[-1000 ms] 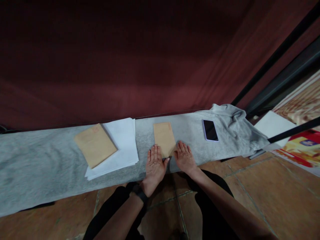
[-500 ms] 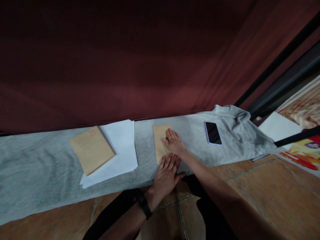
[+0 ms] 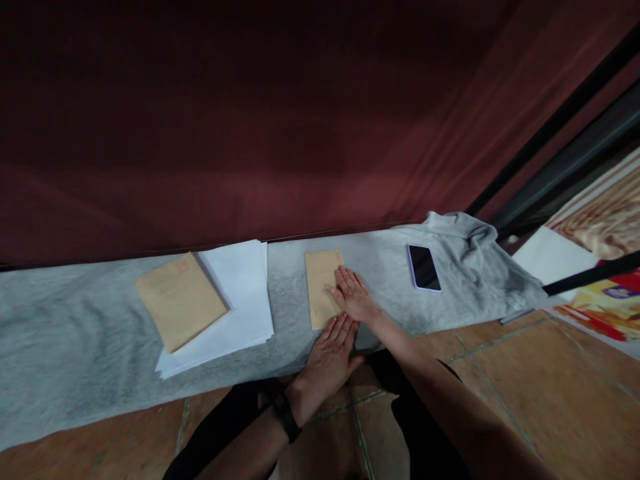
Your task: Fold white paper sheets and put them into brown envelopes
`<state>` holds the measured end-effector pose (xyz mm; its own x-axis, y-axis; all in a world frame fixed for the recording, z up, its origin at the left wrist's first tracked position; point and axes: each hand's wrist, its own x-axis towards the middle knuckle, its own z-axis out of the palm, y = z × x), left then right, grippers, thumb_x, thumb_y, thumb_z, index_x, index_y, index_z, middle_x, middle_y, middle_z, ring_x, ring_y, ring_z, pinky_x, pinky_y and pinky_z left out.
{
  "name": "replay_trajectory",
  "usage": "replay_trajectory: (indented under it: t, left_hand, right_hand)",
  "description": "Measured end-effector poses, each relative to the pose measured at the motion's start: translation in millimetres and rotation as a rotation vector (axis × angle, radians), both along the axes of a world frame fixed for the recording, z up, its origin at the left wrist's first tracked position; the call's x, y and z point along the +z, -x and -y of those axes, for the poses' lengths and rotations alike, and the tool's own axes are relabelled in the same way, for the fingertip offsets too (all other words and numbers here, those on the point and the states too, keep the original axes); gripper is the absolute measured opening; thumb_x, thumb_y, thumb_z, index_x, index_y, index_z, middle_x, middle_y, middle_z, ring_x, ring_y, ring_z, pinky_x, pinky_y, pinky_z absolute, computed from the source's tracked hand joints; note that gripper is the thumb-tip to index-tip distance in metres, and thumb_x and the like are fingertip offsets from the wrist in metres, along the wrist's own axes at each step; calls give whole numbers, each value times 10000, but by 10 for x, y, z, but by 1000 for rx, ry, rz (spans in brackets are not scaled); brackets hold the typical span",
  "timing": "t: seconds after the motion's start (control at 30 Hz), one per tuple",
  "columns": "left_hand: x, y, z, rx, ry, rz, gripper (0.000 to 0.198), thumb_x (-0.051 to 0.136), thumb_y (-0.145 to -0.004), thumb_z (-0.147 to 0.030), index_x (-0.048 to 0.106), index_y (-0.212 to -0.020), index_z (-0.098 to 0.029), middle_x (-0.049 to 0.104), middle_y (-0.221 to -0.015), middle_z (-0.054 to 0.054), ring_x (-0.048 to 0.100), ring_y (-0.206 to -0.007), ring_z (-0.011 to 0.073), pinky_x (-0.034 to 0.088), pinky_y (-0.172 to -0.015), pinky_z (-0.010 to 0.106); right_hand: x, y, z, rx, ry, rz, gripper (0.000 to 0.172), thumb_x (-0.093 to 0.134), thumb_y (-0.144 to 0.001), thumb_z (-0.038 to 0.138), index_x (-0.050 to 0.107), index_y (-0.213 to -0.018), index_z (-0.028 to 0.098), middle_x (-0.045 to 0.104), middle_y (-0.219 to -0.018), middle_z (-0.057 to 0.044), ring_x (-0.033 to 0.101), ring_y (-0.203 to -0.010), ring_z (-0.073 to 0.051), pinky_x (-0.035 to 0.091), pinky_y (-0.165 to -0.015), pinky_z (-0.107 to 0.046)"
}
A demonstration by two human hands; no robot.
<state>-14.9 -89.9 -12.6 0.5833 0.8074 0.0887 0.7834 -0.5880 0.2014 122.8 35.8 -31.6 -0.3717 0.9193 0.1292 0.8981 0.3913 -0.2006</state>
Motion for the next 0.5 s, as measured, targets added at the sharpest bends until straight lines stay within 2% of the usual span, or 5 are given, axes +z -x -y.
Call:
replay_trajectory:
  t: [0.13, 0.27, 0.37, 0.5]
  left_hand:
    - [-33, 43, -25, -3, -6, 22, 669, 433, -1027, -560, 468, -1516, -105, 456, -1601, 159, 393, -1512, 278, 336, -1252, 462]
    - [-8, 112, -80, -23, 7, 85, 550, 376, -1065, -467, 513, -1484, -139, 510, -1569, 124, 447, -1480, 229, 387, -1229, 420]
    - [-19, 145, -58, 84, -24, 114, 510, 321, -1082, -362, 489, -1497, -119, 518, -1561, 132, 456, -1474, 217, 403, -1220, 415]
    - [-114, 168, 23, 267, -135, 72, 644, 405, -1048, -466, 404, -1540, -51, 406, -1617, 210, 340, -1535, 300, 366, -1239, 494]
  right_hand:
    - [32, -132, 200, 38, 24, 25, 595, 324, -1084, 411, 336, -1612, 136, 330, -1668, -136, 319, -1549, -243, 250, -1263, -441]
    - [0, -202, 403, 52, -1, 45, 594, 329, -1080, 375, 286, -1632, 157, 341, -1663, -152, 308, -1554, -248, 271, -1253, -474]
    - [-30, -211, 571, 37, -42, 42, 586, 315, -1084, 359, 307, -1620, 123, 350, -1658, -163, 321, -1547, -262, 273, -1250, -482]
    - [-26, -168, 739, -16, -99, 46, 569, 304, -1089, 336, 339, -1602, 94, 356, -1657, -157, 341, -1535, -267, 232, -1262, -484]
